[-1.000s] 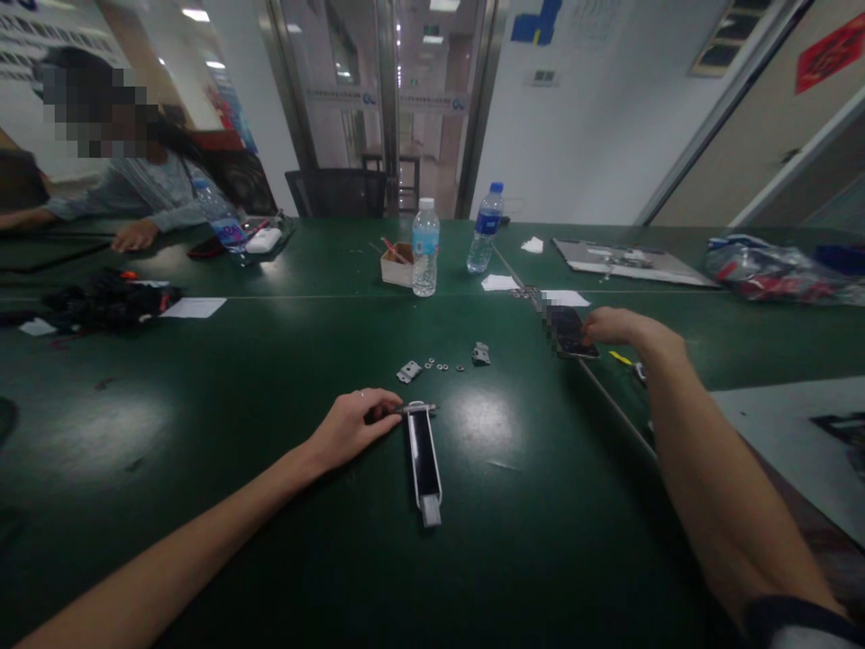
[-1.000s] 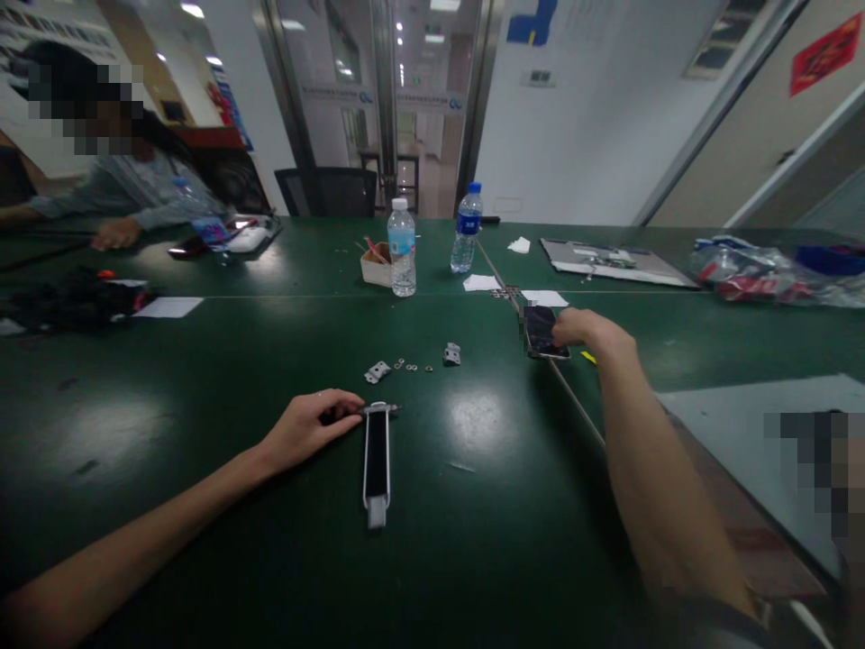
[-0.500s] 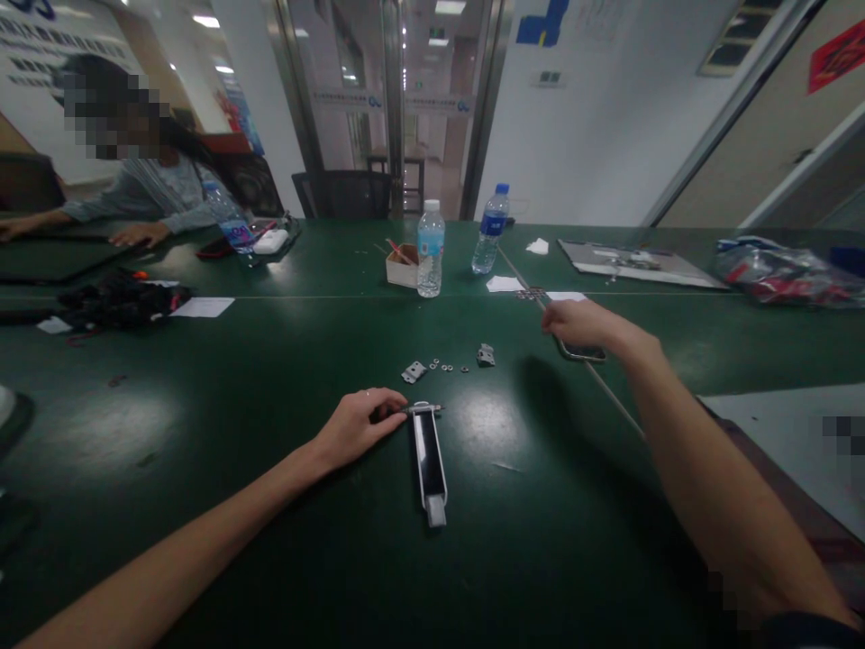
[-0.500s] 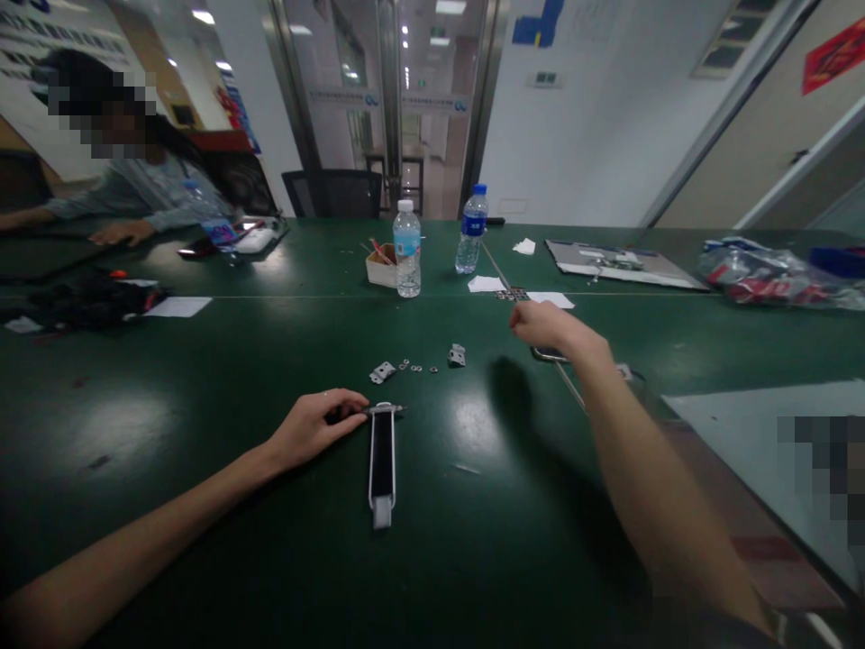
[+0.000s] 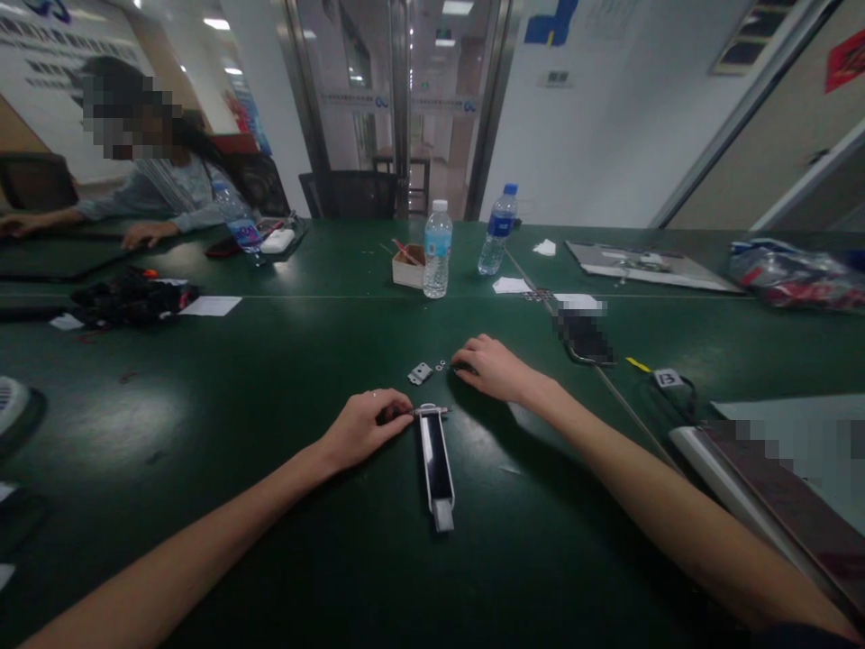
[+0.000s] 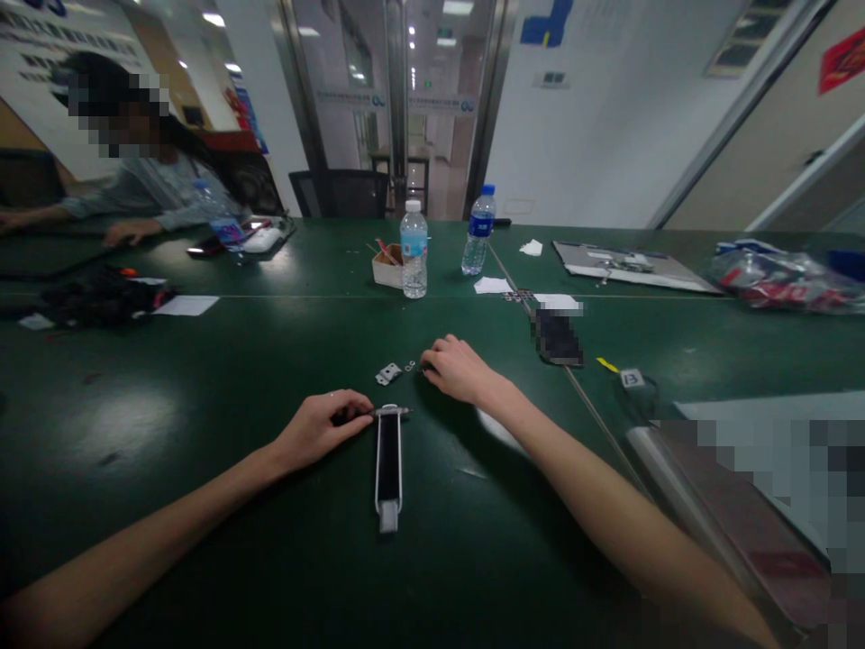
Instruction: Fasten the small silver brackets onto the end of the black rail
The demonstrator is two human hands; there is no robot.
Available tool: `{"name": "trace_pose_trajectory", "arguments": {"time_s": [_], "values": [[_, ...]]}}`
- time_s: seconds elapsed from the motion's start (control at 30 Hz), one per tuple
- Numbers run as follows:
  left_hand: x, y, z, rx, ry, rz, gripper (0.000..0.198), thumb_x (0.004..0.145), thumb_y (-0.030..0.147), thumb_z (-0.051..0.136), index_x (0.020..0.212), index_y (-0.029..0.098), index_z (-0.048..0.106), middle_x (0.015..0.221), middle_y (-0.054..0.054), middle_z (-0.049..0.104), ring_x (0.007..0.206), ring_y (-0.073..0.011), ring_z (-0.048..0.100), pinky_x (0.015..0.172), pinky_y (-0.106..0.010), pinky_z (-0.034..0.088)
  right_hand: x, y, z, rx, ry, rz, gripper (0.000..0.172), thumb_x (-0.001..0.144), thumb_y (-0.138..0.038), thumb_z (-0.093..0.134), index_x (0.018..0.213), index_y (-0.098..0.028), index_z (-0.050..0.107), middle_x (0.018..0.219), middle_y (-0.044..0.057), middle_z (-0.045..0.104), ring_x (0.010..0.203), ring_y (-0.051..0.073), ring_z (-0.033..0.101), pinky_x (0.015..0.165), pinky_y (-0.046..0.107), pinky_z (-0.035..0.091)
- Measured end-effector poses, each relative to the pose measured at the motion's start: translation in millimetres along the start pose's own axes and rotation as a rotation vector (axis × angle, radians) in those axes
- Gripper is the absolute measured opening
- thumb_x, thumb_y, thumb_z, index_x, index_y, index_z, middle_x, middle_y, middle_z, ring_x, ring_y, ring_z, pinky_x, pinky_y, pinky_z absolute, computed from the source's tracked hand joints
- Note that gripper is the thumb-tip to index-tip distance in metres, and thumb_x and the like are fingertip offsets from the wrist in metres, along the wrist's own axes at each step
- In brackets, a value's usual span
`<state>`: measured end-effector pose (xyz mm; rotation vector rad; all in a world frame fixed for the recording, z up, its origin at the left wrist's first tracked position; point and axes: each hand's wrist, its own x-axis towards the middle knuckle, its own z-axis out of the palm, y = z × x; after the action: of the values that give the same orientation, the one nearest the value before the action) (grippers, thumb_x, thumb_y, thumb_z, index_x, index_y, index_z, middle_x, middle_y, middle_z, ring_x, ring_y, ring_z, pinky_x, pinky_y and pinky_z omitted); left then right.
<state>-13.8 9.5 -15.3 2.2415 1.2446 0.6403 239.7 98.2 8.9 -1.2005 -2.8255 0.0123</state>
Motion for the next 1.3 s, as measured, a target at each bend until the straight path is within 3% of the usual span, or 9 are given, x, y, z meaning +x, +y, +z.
{"name": "trace_pose_trajectory", "arguments": {"time_s": [0.2, 0.4, 0.57, 0.73, 0.9, 1.03, 1.3], "values": [[0.1, 2.6, -0.7, 0.000, -0.010, -0.006, 0.017, 0.087, 0.026, 0.057, 0.101, 0.018, 0.063, 0.085, -0.001, 0.062, 0.072, -0.0154, 0.056, 0.065, -0.027, 0.044, 1.5, -12.3, 5.2, 0.006, 0.016, 0.051, 0.025, 0.093, -0.029, 0.048, 0.104, -0.017, 0.066, 0.100, 0.011, 0.062, 0.094, 0.023, 0.050, 0.081, 0.034, 0.038], [0.6, 4.9, -1.8, 0.002, -0.009, -0.007, 0.017, 0.087, 0.027, 0.057, 0.100, 0.017, 0.063, 0.084, -0.001, 0.062, 0.071, -0.0152, 0.056, 0.065, -0.027, 0.045, 1.9, -17.1, 5.6, 0.016, -0.008, 0.104, 0.016, 0.088, -0.027, 0.053, 0.090, -0.016, 0.064, 0.096, 0.011, 0.060, 0.093, 0.023, 0.049, 0.077, 0.033, 0.039], [0.3, 3.6, -1.3, -0.002, 0.008, 0.012, 0.018, 0.087, 0.026, 0.057, 0.102, 0.018, 0.061, 0.086, -0.001, 0.062, 0.071, -0.0149, 0.056, 0.062, -0.026, 0.046, -1.1, -27.3, 0.2, 0.095, 0.048, 0.023, 0.010, 0.084, -0.021, 0.055, 0.083, -0.014, 0.063, 0.092, 0.012, 0.058, 0.090, 0.024, 0.048, 0.076, 0.037, 0.041], [-1.7, 6.5, -2.5, 0.011, 0.108, 0.050, 0.016, 0.088, 0.023, 0.056, 0.101, 0.017, 0.061, 0.091, -0.003, 0.062, 0.074, -0.0155, 0.058, 0.065, -0.027, 0.049, -7.3, -50.2, -11.2, 0.350, 0.124, -0.080, 0.011, 0.089, -0.022, 0.053, 0.089, -0.015, 0.061, 0.095, 0.009, 0.058, 0.090, 0.021, 0.050, 0.078, 0.036, 0.043], [-3.9, 8.9, -4.5, -0.038, 0.142, 0.181, 0.011, 0.090, 0.019, 0.053, 0.097, 0.016, 0.061, 0.091, -0.004, 0.065, 0.080, -0.0160, 0.061, 0.072, -0.029, 0.051, -11.2, -70.0, -12.5, 0.533, 0.108, -0.170, 0.008, 0.090, -0.021, 0.053, 0.092, -0.017, 0.060, 0.098, 0.006, 0.057, 0.094, 0.018, 0.051, 0.082, 0.033, 0.043], [-4.7, 8.6, -4.3, -0.064, 0.169, 0.261, 0.011, 0.090, 0.019, 0.054, 0.097, 0.016, 0.061, 0.090, -0.004, 0.067, 0.079, -0.0159, 0.063, 0.072, -0.029, 0.051, -10.2, -72.8, -7.7, 0.596, 0.127, -0.174, 0.007, 0.089, -0.021, 0.055, 0.089, -0.017, 0.061, 0.094, 0.005, 0.059, 0.093, 0.017, 0.052, 0.083, 0.032, 0.042], [-6.2, 8.2, -3.2, -0.039, 0.232, 0.231, 0.011, 0.088, 0.019, 0.057, 0.098, 0.018, 0.062, 0.093, -0.004, 0.067, 0.079, -0.0159, 0.063, 0.070, -0.028, 0.051, -11.0, -75.9, -14.6, 0.694, 0.078, -0.110, 0.005, 0.088, -0.020, 0.058, 0.086, -0.017, 0.061, 0.086, 0.003, 0.061, 0.087, 0.016, 0.054, 0.080, 0.031, 0.042]]}}
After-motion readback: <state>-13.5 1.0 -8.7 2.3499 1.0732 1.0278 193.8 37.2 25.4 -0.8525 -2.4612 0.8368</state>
